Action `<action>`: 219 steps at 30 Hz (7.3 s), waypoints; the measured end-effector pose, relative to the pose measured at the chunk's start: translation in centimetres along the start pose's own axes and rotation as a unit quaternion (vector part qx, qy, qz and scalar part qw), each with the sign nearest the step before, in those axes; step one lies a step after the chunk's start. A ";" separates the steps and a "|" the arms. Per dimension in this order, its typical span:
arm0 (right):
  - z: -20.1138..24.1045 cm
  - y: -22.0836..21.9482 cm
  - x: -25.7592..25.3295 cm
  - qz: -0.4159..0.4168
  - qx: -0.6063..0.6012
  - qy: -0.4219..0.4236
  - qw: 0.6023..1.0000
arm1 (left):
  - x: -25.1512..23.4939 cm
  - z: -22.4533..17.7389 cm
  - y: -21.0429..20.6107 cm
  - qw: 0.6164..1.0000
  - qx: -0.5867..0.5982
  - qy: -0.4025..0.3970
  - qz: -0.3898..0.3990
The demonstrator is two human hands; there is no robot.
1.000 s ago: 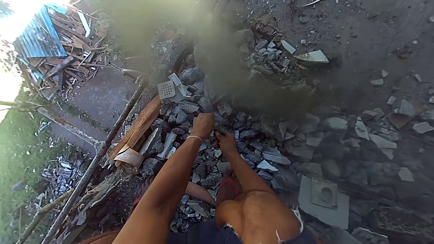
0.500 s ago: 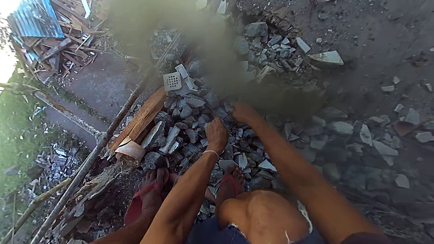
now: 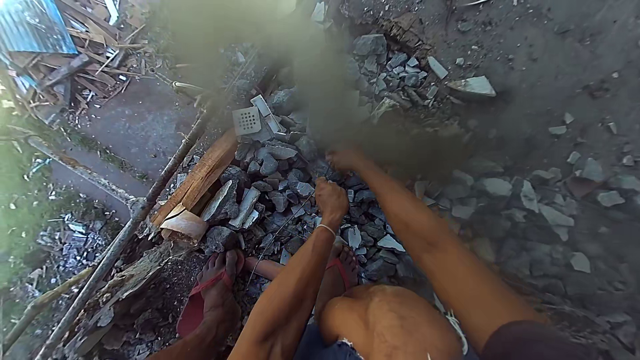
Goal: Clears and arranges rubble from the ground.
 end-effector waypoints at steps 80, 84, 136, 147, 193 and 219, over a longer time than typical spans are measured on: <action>3.1 -12.4 5.8 -0.278 -0.101 0.075 0.952 | -9.4 -8.5 3.2 0.702 -0.639 -0.241 0.202; 3.0 -13.1 6.3 -0.287 -0.077 0.135 0.945 | -9.7 -6.0 5.1 0.751 -0.562 -0.273 0.212; -3.9 -15.9 7.4 -0.257 -0.624 -0.042 0.737 | -8.6 -2.3 7.0 0.873 -0.404 -0.237 0.140; -5.9 -7.2 5.2 -0.126 -0.372 -0.059 0.918 | -8.7 0.5 6.2 0.960 -0.174 -0.163 0.149; -8.6 -12.5 9.3 -0.181 -0.727 0.042 0.661 | -2.5 3.9 3.8 0.972 -0.155 -0.152 0.089; -3.1 -16.5 8.0 -0.106 -0.698 -0.015 0.708 | -6.9 -9.4 3.2 0.588 -0.665 -0.383 0.256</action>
Point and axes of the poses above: each hand's wrist, its own x-axis away from the middle knuckle, its own y-axis out of the back of the hand, z = x × y, the point moved 5 cm from there along -x, towards the middle knuckle, and after that the axes turned 7 degrees about z, right-handed, at the moved point
